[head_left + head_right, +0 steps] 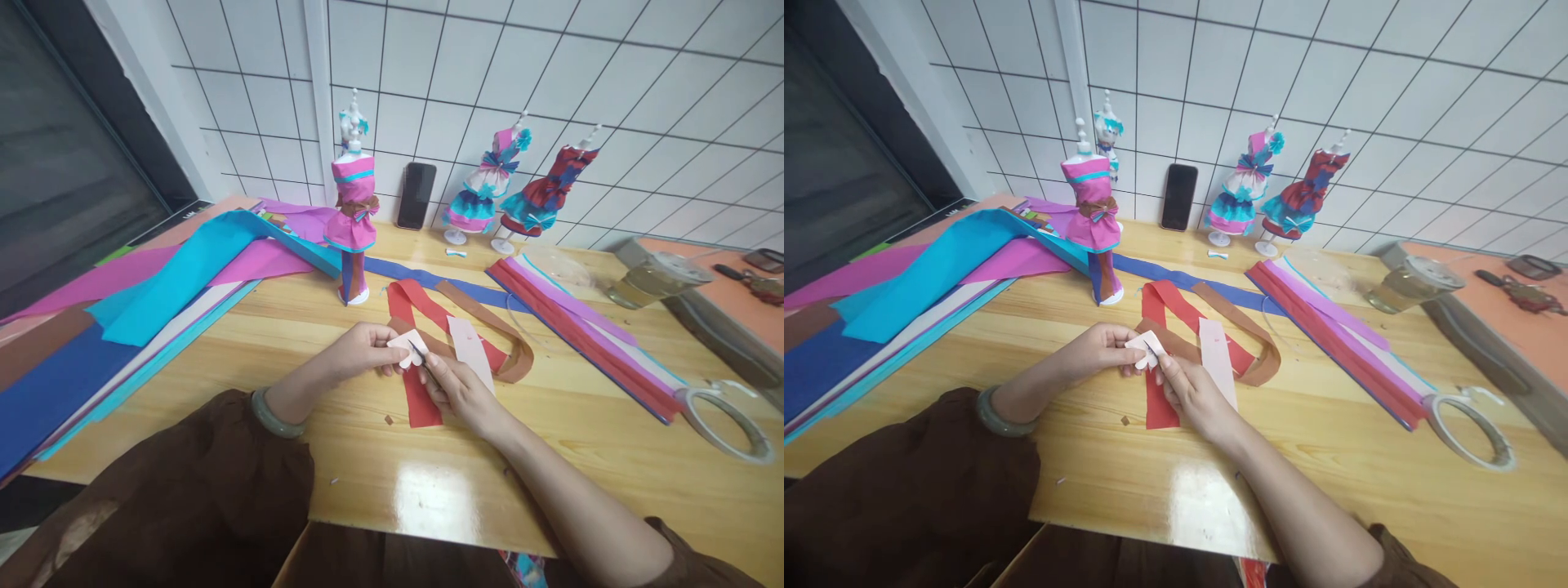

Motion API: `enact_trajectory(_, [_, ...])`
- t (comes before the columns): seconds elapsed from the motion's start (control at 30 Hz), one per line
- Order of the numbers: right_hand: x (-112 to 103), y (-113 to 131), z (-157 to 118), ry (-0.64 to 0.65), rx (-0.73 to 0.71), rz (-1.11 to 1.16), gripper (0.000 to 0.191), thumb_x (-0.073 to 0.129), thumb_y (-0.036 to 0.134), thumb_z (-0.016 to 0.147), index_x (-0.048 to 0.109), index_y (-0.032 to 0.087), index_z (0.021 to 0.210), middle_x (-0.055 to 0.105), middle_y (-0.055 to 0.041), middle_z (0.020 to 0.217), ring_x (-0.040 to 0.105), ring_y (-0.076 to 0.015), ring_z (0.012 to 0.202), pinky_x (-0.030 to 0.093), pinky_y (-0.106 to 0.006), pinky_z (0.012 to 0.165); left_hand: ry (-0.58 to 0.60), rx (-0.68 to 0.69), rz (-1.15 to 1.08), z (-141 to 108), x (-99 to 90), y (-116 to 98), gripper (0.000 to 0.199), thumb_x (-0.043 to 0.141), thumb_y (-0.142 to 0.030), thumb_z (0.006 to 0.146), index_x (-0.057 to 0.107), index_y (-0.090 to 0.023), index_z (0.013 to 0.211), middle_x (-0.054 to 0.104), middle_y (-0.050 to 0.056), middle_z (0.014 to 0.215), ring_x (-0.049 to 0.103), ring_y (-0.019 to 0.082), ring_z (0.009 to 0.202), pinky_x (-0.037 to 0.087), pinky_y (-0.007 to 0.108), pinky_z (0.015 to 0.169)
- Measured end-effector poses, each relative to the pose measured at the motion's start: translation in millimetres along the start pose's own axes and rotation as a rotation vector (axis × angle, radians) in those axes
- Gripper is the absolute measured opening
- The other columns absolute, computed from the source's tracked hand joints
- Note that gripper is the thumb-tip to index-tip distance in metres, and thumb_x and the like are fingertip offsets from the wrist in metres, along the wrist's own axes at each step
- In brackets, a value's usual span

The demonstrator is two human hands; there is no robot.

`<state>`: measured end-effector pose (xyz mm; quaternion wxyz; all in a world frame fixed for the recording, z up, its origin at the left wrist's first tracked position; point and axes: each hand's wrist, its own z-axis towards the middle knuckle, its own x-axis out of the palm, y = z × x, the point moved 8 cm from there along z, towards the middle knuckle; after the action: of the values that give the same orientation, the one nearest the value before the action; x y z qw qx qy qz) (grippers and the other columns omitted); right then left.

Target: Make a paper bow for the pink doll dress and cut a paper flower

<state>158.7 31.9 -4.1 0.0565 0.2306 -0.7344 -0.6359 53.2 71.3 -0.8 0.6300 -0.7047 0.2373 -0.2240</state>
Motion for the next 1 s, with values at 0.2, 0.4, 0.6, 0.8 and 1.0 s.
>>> enact_trajectory(0.2, [-1,1,0,-0.017,-0.027,0.008,0.046,0.03,0.056,0.086,0.049,0.016,0.074,0.031,0.0073,0.045,0.027,-0.0073,0.039,0.021,-0.021,0.039,0.057,0.002,-0.016,-2,7.6,-4,0.025,0.061,-0.036,0.072,0.062,-0.011,0.076,0.062,0.005,0.071,0.055,0.01,0.063,0.043,0.021,0.058])
enact_trajectory(0.4, [-2,3,0,-0.022,-0.054,0.002,0.044,0.029,0.053,0.088,0.049,0.015,0.075,0.032,0.0069,0.046,0.028,-0.0071,0.039,0.022,-0.021,0.038,0.094,0.005,0.033,-3,10.8,-7,0.025,0.059,-0.033,0.074,0.063,-0.011,0.084,0.064,0.007,0.08,0.054,0.01,0.065,0.042,0.022,0.059])
enact_trajectory(0.6, [0,-2,2,0.004,-0.016,0.053,0.043,0.031,0.053,0.087,0.05,0.015,0.081,0.03,0.0085,0.044,0.026,-0.0064,0.037,0.02,-0.02,0.037,0.041,0.015,0.012,-2,4.4,-7,0.029,0.057,-0.038,0.075,0.062,-0.01,0.079,0.063,0.007,0.075,0.053,0.01,0.062,0.041,0.022,0.058])
enact_trajectory(0.8, [-1,-1,2,-0.007,-0.024,0.035,0.042,0.032,0.053,0.087,0.049,0.016,0.077,0.032,0.0077,0.045,0.027,-0.0067,0.038,0.021,-0.02,0.038,0.04,-0.002,-0.012,0,4.8,-1,0.027,0.06,-0.036,0.073,0.062,-0.01,0.077,0.063,0.007,0.073,0.054,0.01,0.062,0.042,0.022,0.058])
enact_trajectory(1.0, [-1,0,3,-0.021,-0.039,0.035,0.042,0.031,0.052,0.088,0.043,0.017,0.068,0.03,0.008,0.044,0.026,-0.0068,0.038,0.02,-0.02,0.037,0.076,-0.039,-0.019,-1,7.9,0,0.026,0.059,-0.034,0.073,0.062,-0.01,0.082,0.065,0.008,0.078,0.055,0.011,0.064,0.043,0.023,0.06])
